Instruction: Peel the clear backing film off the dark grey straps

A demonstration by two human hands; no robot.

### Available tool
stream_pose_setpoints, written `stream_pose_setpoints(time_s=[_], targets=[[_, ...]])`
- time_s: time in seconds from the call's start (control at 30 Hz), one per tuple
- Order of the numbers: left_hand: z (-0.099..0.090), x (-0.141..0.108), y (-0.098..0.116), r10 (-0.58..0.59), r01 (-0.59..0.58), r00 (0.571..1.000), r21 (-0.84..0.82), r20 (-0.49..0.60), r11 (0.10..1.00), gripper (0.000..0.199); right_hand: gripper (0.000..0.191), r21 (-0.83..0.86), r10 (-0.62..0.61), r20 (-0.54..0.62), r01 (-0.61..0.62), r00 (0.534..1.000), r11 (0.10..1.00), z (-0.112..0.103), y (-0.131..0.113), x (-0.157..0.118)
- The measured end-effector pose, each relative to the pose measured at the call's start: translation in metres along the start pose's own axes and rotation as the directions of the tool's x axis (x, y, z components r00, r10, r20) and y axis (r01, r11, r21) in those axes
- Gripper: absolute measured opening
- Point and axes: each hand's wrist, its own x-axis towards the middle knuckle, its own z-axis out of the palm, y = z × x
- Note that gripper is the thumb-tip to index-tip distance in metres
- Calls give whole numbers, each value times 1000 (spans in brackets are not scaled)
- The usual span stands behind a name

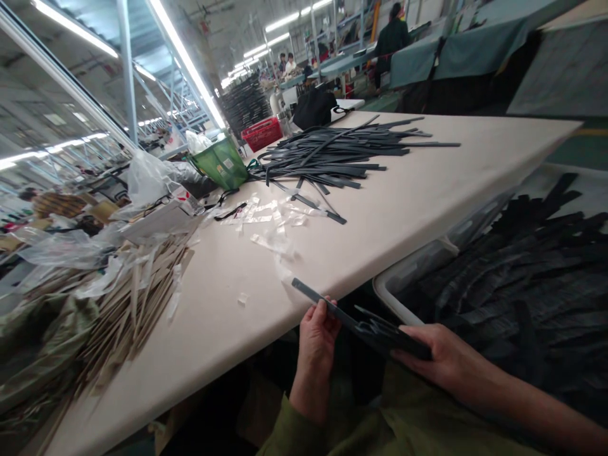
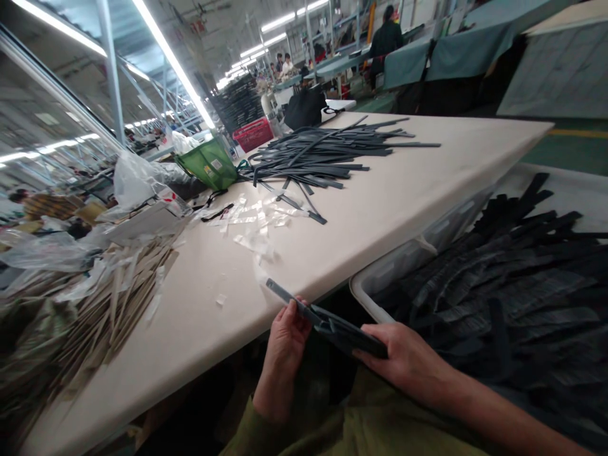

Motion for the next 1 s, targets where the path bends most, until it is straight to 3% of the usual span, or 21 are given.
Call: stream_pose_setpoints(time_s=[0.1,0.23,0.3,0.53,0.77,0.93,1.0], targets=[[-2,-1,0,-10,10,1000,7,2,1000,39,41,31,8,-1,-8,1000,999,1,6,-12],[5,-21,-32,-119,109,972,62,202,992,30,40,16,-12,-102,14,995,1000,6,-2,8],[8,-26,-40,-143,127,959,79,243,989,29,39,-12,-35,-127,34,991,999,6,-7,18],[1,-8,-10,17,-22,998,77,65,997,45,44,-14,13,-3,-13,1000,1000,8,4,-10],[5,-29,-43,-115,86,962,127,249,988,29,41,-37,-23,-103,19,994,999,9,-3,16],[-4,-14,-20,58,-74,989,115,137,991,38,41,-50,-57,-22,56,998,997,13,-2,2],[-7,-12,-19,62,-79,990,139,126,987,39,40,-23,-67,-2,67,998,997,14,-2,-5]])
